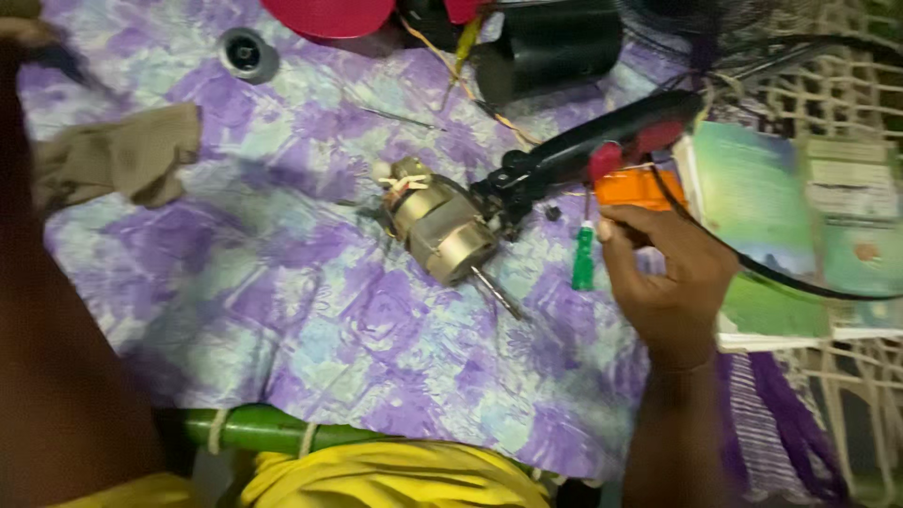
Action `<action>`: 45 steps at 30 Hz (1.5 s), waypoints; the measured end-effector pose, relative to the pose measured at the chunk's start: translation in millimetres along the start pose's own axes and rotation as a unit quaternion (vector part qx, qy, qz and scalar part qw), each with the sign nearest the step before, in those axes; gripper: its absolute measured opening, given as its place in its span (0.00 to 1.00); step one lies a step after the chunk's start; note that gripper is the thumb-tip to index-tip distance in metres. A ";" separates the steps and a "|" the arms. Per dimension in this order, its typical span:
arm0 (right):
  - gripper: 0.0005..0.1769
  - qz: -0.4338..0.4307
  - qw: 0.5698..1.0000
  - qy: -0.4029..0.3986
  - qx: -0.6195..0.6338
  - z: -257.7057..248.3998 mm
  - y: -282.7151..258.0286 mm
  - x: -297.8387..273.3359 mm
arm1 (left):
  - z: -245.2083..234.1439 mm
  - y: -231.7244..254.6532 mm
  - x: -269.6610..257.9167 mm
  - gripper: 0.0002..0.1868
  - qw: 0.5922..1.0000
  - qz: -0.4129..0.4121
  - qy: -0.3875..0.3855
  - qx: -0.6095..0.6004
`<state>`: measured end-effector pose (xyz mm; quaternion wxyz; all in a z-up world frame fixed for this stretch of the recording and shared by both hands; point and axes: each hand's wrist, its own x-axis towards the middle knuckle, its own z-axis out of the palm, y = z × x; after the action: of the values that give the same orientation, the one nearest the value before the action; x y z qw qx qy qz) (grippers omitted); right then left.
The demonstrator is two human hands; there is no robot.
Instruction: The person assembles a ceiling fan motor by attaching the motor to the fan body, tightening screws with a screwdriver, and fitting the rear housing. The person handles the motor, fan body, and screwdriver while seated on a woven cot.
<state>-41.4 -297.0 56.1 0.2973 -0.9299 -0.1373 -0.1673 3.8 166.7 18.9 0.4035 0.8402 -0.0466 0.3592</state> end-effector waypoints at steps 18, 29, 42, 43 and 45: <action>0.10 -0.065 0.943 -0.063 0.319 28.1 5.5 -26.1 | 131.8 125.1 -94.4 0.15 0.937 -0.016 -0.281 -0.204; 0.07 -0.167 0.984 -0.054 0.003 46.8 -14.3 -9.6 | 130.8 106.6 -69.0 0.48 0.913 0.150 -0.378 -0.041; 0.04 -0.194 0.973 -0.114 -0.057 50.6 -11.9 -8.1 | 133.1 108.0 -75.5 0.51 0.904 0.095 -0.415 -0.033; 0.04 -0.181 0.980 -0.075 -0.022 50.6 -9.9 -6.5 | 133.0 108.3 -74.0 0.52 0.902 0.094 -0.421 -0.028; 0.05 -0.151 0.987 -0.002 0.054 49.6 -9.3 -9.6 | 131.1 105.8 -71.5 0.56 0.900 0.097 -0.425 -0.026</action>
<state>-42.1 -261.6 19.0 0.3180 -0.8815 -0.2855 -0.2006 -13.7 -12.6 -13.3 0.3300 0.8935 -0.3044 0.0044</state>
